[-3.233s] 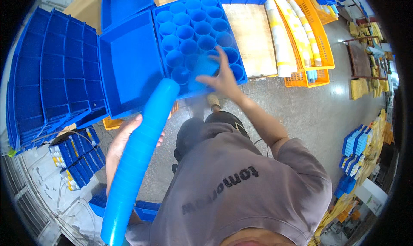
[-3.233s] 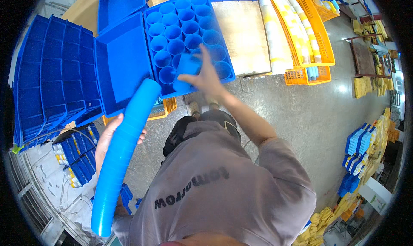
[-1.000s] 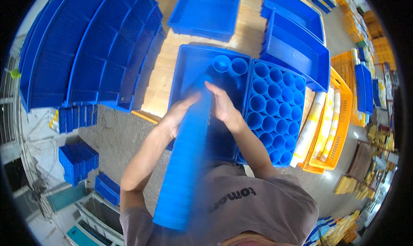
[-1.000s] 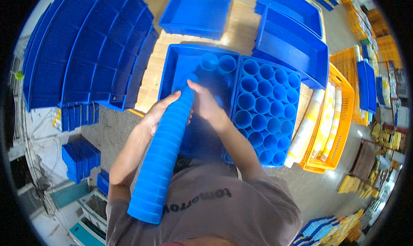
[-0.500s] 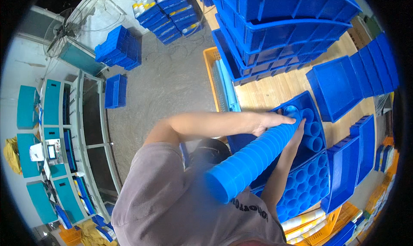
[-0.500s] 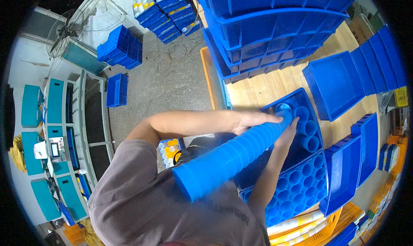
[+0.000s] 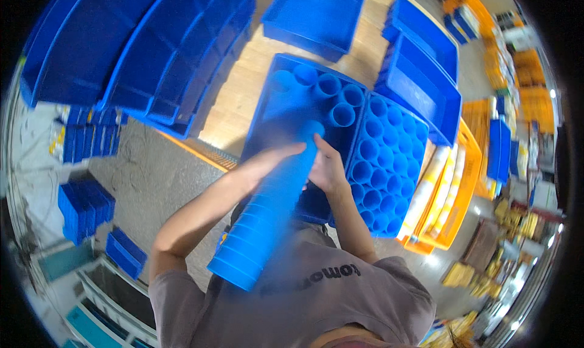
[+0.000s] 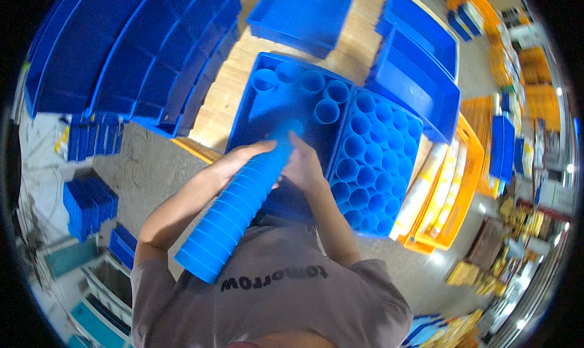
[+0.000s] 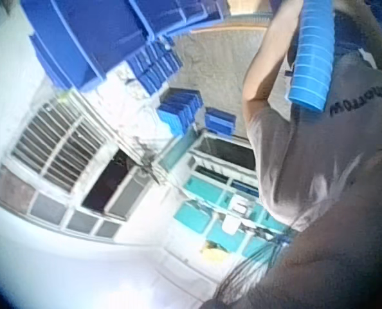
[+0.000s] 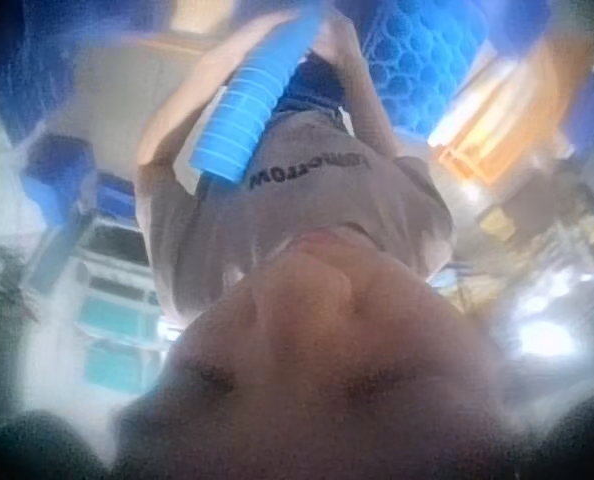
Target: The person assembles blue plastic trays by inserting cylindrical foam inserts into tray cavities, then places the trays into a machine. They also use a handheld scanner on the trays and move stacks of trays and crates around the workspace.
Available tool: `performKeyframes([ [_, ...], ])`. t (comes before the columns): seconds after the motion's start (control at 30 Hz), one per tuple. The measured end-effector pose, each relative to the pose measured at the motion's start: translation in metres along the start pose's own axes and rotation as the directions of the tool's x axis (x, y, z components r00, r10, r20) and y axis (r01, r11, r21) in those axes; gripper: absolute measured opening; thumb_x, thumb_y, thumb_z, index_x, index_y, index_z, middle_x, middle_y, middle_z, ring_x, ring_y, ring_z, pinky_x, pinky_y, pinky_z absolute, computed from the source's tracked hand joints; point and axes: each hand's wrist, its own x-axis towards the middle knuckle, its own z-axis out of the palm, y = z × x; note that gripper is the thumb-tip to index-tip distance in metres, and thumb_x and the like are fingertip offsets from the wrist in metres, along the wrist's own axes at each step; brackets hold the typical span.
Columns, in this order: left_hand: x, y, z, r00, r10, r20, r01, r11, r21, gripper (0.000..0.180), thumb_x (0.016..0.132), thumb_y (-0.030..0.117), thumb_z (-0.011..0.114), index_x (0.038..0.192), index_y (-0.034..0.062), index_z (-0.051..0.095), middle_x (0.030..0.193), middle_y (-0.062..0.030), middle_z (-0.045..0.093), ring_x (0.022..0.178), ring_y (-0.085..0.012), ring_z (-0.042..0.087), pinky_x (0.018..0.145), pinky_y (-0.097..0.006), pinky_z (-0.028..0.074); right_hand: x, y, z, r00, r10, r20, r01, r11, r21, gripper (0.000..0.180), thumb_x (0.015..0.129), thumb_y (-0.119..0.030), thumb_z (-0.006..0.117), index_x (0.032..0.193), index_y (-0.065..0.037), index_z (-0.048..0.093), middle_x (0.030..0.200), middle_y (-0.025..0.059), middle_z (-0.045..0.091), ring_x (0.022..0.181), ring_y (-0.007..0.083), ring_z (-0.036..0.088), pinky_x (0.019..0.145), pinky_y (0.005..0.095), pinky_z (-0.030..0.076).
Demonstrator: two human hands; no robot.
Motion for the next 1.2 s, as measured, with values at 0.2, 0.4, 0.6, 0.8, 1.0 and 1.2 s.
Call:
performKeyframes([
  [0.2, -0.014, 0.002, -0.005, 0.999, 0.009, -0.051, -0.008, 1.0, 0.024, 0.054, 0.095, 0.045, 0.063, 0.12, -0.0028, 0.058, 0.095, -0.0187, 0.068, 0.08, -0.025, 0.071, 0.069, -0.037, 0.063, 0.023, -0.009, 0.011, 0.977, 0.189, -0.102, -0.114, 0.857, 0.502, 0.055, 0.101, -0.051, 0.047, 0.126, -0.002, 0.053, 0.112, 0.0142, 0.064, 0.105, 0.0299, 0.062, 0.099, 0.0496, 0.044],
  [0.4, -0.024, 0.004, -0.019, 0.992, -0.032, -0.12, 0.04, 0.997, 0.059, 0.056, 0.097, 0.045, 0.06, 0.126, -0.0029, 0.055, 0.096, -0.0191, 0.068, 0.079, -0.0249, 0.071, 0.067, -0.036, 0.063, 0.011, 0.009, 0.034, 0.963, 0.183, 0.197, -0.227, 0.946, 0.233, 0.039, 0.095, -0.042, 0.062, 0.107, -0.004, 0.058, 0.093, 0.0137, 0.067, 0.074, 0.0239, 0.065, 0.068, 0.036, 0.054],
  [0.6, -0.028, 0.012, -0.024, 0.974, 0.05, -0.22, -0.037, 0.998, 0.06, 0.056, 0.091, 0.047, 0.067, 0.114, -0.0032, 0.058, 0.089, -0.0171, 0.069, 0.069, -0.0238, 0.071, 0.058, -0.035, 0.061, 0.078, 0.027, 0.026, 0.984, 0.167, 0.061, -0.178, 0.918, 0.354, 0.043, 0.097, -0.035, 0.06, 0.118, 0.002, 0.053, 0.105, 0.021, 0.065, 0.092, 0.031, 0.066, 0.083, 0.0446, 0.055],
  [0.8, -0.044, 0.019, -0.019, 0.938, 0.076, -0.337, 0.04, 0.945, 0.325, 0.057, 0.092, 0.048, 0.066, 0.114, -0.0037, 0.059, 0.09, -0.0154, 0.069, 0.071, -0.0225, 0.071, 0.058, -0.033, 0.061, 0.067, 0.02, 0.052, 0.981, 0.094, -0.171, -0.101, 0.994, -0.033, 0.039, 0.102, -0.031, 0.052, 0.119, 0.004, 0.055, 0.108, 0.0209, 0.064, 0.1, 0.0324, 0.063, 0.092, 0.045, 0.052],
  [1.0, -0.044, 0.017, -0.022, 0.98, 0.025, -0.197, -0.008, 0.996, 0.088, 0.055, 0.093, 0.044, 0.066, 0.117, -0.0044, 0.058, 0.096, -0.0164, 0.068, 0.072, -0.0228, 0.07, 0.062, -0.033, 0.061, 0.057, 0.008, 0.071, 0.987, 0.151, 0.046, -0.158, 0.935, 0.317, 0.041, 0.1, -0.035, 0.055, 0.119, 0.001, 0.055, 0.11, 0.0173, 0.063, 0.099, 0.0281, 0.063, 0.093, 0.0399, 0.051],
  [1.2, -0.039, 0.018, -0.021, 0.963, 0.076, -0.259, -0.031, 0.985, 0.173, 0.053, 0.092, 0.039, 0.067, 0.118, -0.0061, 0.057, 0.097, -0.0199, 0.068, 0.074, -0.0257, 0.071, 0.065, -0.035, 0.062, 0.059, 0.022, 0.066, 0.992, 0.106, -0.066, -0.083, 0.957, 0.279, 0.048, 0.094, -0.039, 0.061, 0.119, 0.002, 0.052, 0.109, 0.0173, 0.063, 0.099, 0.0284, 0.064, 0.093, 0.0419, 0.052],
])
